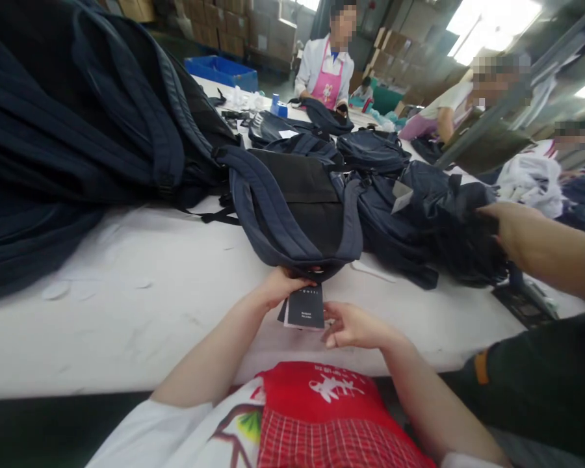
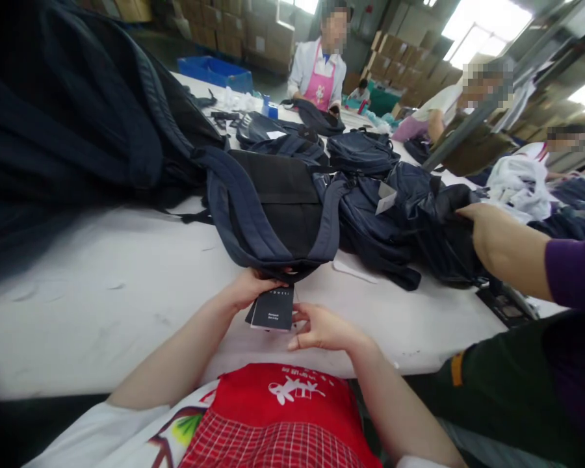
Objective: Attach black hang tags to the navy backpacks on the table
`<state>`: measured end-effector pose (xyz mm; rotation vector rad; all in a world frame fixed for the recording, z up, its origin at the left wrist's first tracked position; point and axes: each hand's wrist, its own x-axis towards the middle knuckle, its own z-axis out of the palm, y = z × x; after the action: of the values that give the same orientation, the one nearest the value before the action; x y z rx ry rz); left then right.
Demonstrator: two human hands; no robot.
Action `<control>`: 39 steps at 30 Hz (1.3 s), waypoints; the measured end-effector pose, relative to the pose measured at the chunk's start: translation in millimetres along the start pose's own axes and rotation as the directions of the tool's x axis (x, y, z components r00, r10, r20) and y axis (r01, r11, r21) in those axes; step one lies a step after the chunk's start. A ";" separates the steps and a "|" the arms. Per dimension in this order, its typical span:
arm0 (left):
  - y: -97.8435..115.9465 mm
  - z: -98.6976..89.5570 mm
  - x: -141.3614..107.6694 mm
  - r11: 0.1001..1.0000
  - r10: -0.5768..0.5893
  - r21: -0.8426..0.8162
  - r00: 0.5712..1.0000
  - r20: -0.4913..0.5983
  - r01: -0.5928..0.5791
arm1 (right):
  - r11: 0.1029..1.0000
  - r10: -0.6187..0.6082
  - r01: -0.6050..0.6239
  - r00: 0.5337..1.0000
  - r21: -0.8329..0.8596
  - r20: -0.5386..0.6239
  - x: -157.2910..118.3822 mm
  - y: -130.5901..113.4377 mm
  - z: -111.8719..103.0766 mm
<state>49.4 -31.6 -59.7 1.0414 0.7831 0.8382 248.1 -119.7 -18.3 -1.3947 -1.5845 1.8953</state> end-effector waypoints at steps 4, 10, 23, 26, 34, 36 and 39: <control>-3.2 10.8 -1.6 0.997 0.051 0.070 0.976 -0.209 -0.037 | 0.981 -0.065 0.108 0.966 0.163 -0.252 18.2 8.7 40.9; 11.6 4.4 -1.9 0.976 0.000 0.211 0.974 -0.226 0.049 | 0.803 0.046 0.121 0.964 0.584 -0.263 33.4 9.4 43.5; 5.6 12.4 -1.5 0.944 0.039 0.321 0.943 -0.331 0.073 | 0.625 0.103 0.185 0.944 0.759 -0.315 39.6 7.3 56.1; 1.1 20.8 -6.0 0.862 0.065 0.489 0.928 -0.366 0.133 | 0.482 0.208 0.287 0.880 0.828 -0.426 48.6 6.1 70.2; -11.0 25.5 -8.2 0.841 0.088 0.519 0.908 -0.409 0.152 | 0.450 0.207 0.407 0.818 0.795 -0.536 62.1 12.2 81.8; -16.3 21.4 -3.6 0.853 0.100 0.510 0.922 -0.374 0.114 | 0.439 0.218 0.415 0.811 0.797 -0.543 67.4 19.7 78.6; -25.5 17.2 -2.3 0.905 0.112 0.423 0.938 -0.327 0.039 | 0.405 0.241 0.396 0.823 0.824 -0.514 74.8 27.5 71.3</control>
<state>68.5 -47.5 -78.0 1.3141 1.2913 0.9189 163.6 -115.5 -83.7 -1.0894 -0.1269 1.5642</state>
